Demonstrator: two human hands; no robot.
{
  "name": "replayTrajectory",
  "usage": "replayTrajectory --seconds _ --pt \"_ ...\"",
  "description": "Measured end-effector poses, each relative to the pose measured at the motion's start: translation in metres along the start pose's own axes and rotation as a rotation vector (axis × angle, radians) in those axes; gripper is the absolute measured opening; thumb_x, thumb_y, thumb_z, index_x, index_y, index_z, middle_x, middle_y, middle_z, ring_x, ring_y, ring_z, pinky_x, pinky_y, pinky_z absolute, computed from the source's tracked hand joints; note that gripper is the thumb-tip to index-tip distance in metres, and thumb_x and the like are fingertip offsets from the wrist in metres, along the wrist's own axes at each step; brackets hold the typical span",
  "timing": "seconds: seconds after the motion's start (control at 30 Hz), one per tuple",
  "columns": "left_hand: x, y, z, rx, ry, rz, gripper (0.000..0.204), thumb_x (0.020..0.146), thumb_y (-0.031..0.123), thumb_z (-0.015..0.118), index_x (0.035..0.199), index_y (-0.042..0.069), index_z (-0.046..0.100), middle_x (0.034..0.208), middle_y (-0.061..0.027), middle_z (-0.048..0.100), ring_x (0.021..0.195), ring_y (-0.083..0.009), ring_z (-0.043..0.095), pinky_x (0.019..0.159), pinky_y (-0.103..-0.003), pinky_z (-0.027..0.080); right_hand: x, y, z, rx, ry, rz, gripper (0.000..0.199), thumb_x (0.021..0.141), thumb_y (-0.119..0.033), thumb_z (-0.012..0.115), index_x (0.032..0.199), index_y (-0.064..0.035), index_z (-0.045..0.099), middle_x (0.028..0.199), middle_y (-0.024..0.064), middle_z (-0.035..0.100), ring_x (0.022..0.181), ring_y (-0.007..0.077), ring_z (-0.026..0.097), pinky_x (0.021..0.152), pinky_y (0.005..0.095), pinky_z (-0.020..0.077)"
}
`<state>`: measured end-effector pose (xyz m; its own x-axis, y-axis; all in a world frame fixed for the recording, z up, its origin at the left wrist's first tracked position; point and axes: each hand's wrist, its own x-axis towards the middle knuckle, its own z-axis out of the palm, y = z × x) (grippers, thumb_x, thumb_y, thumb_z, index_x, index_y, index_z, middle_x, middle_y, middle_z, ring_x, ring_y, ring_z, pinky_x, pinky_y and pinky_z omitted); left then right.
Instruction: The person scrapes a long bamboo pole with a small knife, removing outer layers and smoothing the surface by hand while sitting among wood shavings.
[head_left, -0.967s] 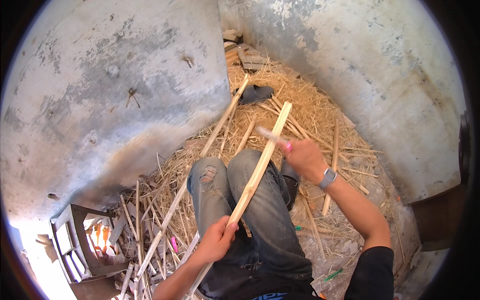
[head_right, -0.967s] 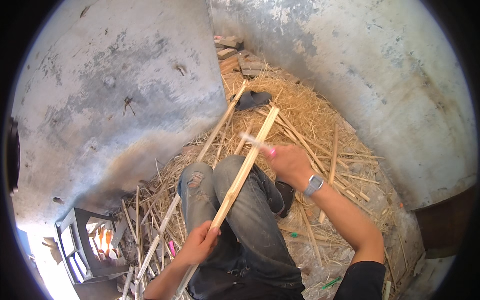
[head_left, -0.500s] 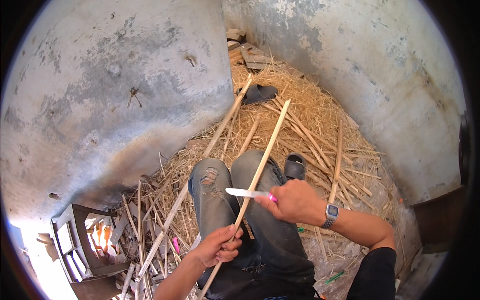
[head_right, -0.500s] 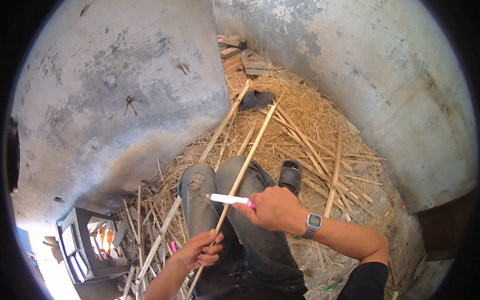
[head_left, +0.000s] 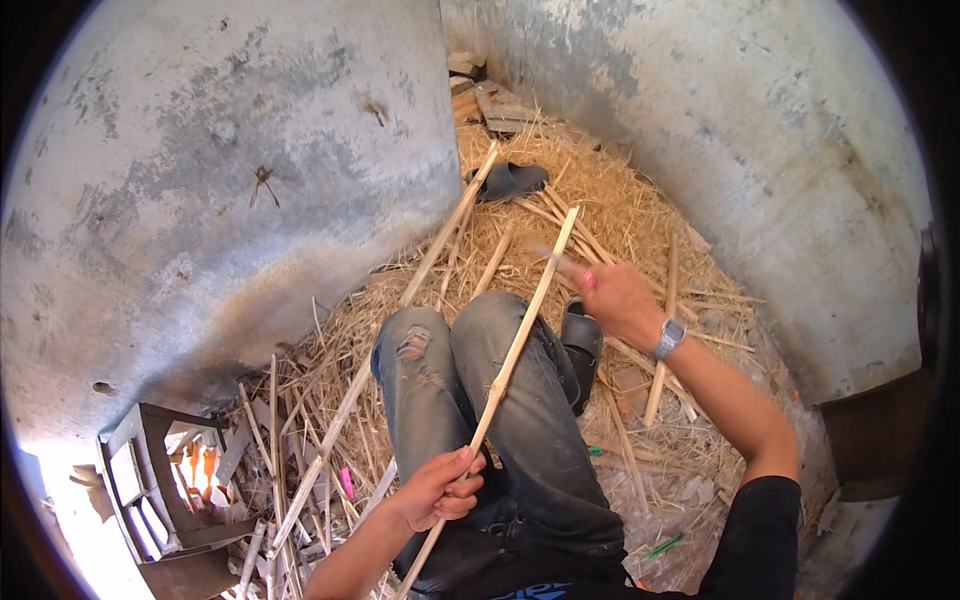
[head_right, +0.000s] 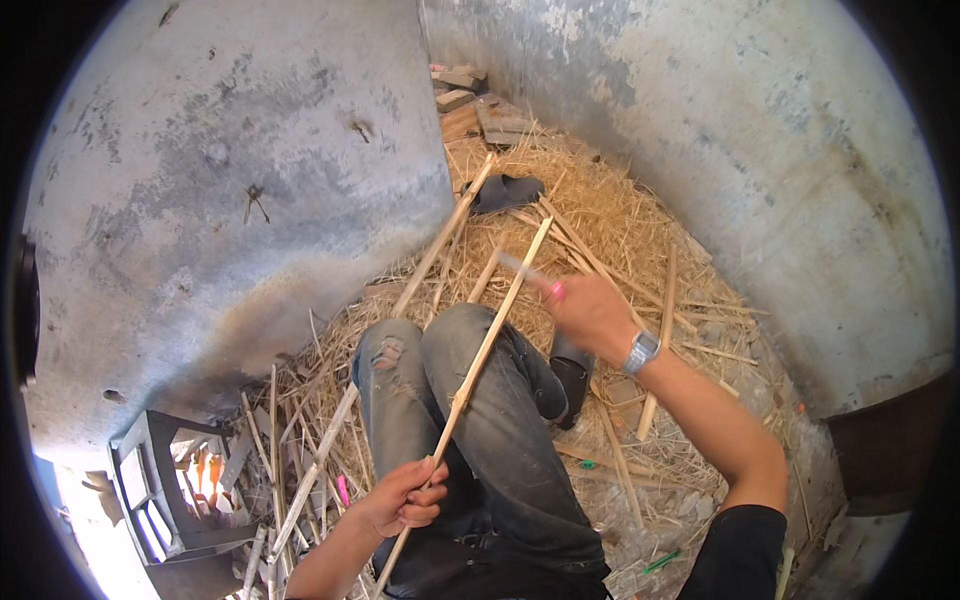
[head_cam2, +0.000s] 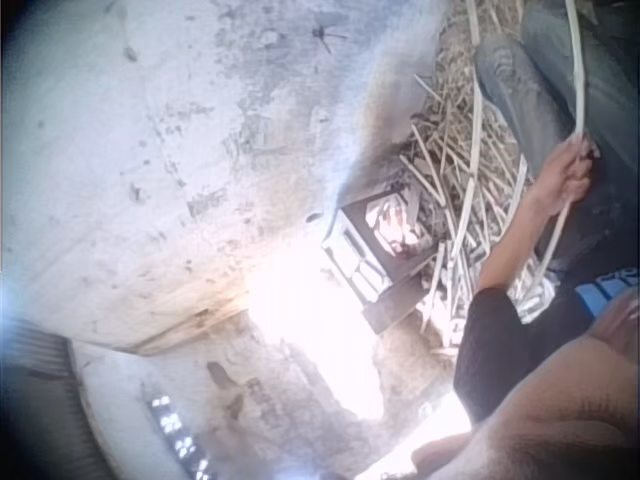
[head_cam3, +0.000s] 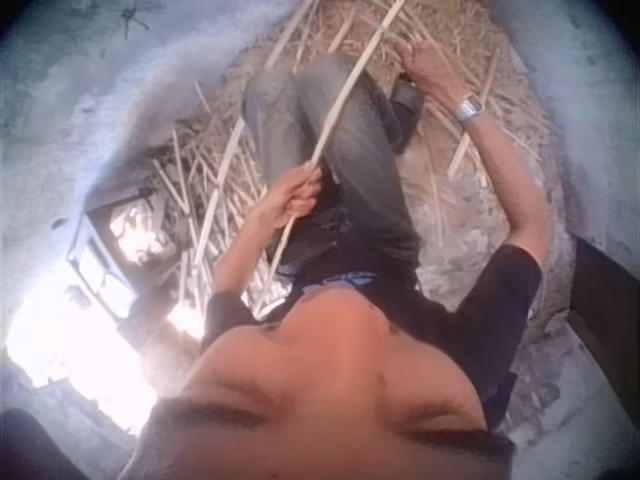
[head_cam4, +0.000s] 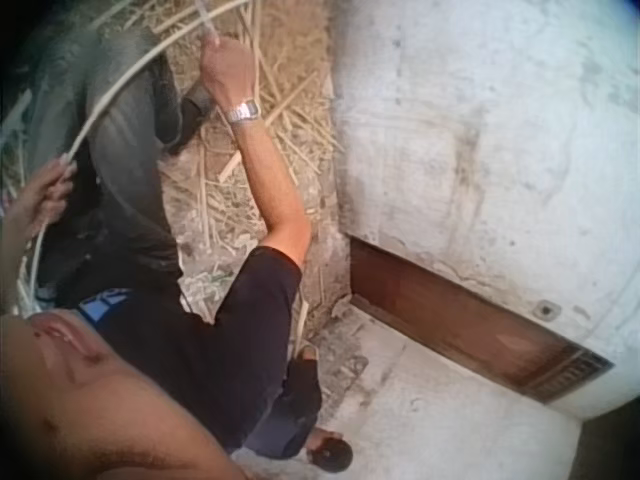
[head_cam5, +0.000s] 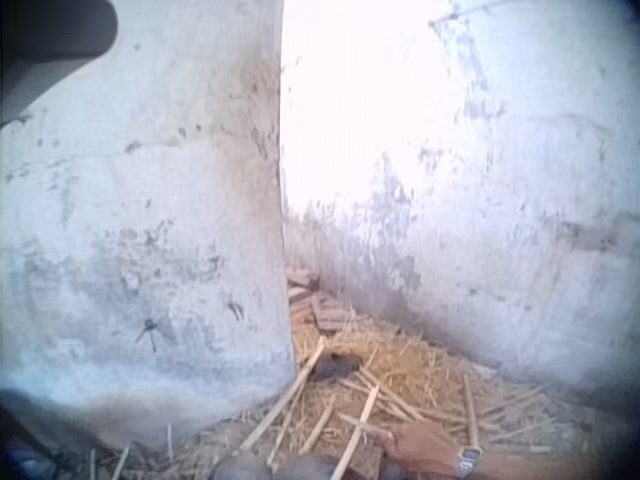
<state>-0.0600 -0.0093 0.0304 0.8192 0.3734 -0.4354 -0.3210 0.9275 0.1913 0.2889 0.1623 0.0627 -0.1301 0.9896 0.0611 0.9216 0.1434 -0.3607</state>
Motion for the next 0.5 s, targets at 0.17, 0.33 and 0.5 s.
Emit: replayTrajectory --seconds 0.17,0.33,0.5 --pt "-0.009 -0.009 -0.03 0.009 -0.072 -0.034 0.03 0.113 0.04 0.045 0.104 0.011 0.049 0.066 0.0055 0.033 0.048 -0.0034 0.026 0.04 -0.021 0.02 0.05 0.127 -0.009 -0.035 0.213 0.246 0.081 0.109 -0.058 0.039 0.057 0.0016 0.056 0.055 0.0209 0.055 0.048 0.0369 0.048 0.054 0.0509 0.0379" --pt "-0.026 -0.026 -0.043 0.036 -0.058 -0.006 0.03 0.114 0.038 0.045 0.105 0.01 0.052 0.066 0.0059 0.032 0.048 -0.0036 0.026 0.04 -0.021 0.019 0.045 0.125 -0.011 0.22 0.334 0.302 0.076 0.109 -0.057 0.041 0.061 0.0011 0.054 0.053 0.016 0.049 0.05 0.028 0.047 0.054 0.046 0.0365" --pt "-0.034 -0.024 -0.034 0.168 0.073 0.021 0.03 0.114 0.037 0.046 0.105 0.009 0.053 0.065 0.0062 0.033 0.048 -0.0043 0.027 0.042 -0.023 0.021 0.027 0.055 -0.006 0.393 0.446 0.074 0.06 0.109 -0.049 0.05 0.076 -0.0003 0.06 0.06 0.0089 0.05 0.057 0.0182 0.046 0.055 0.0393 0.0368"
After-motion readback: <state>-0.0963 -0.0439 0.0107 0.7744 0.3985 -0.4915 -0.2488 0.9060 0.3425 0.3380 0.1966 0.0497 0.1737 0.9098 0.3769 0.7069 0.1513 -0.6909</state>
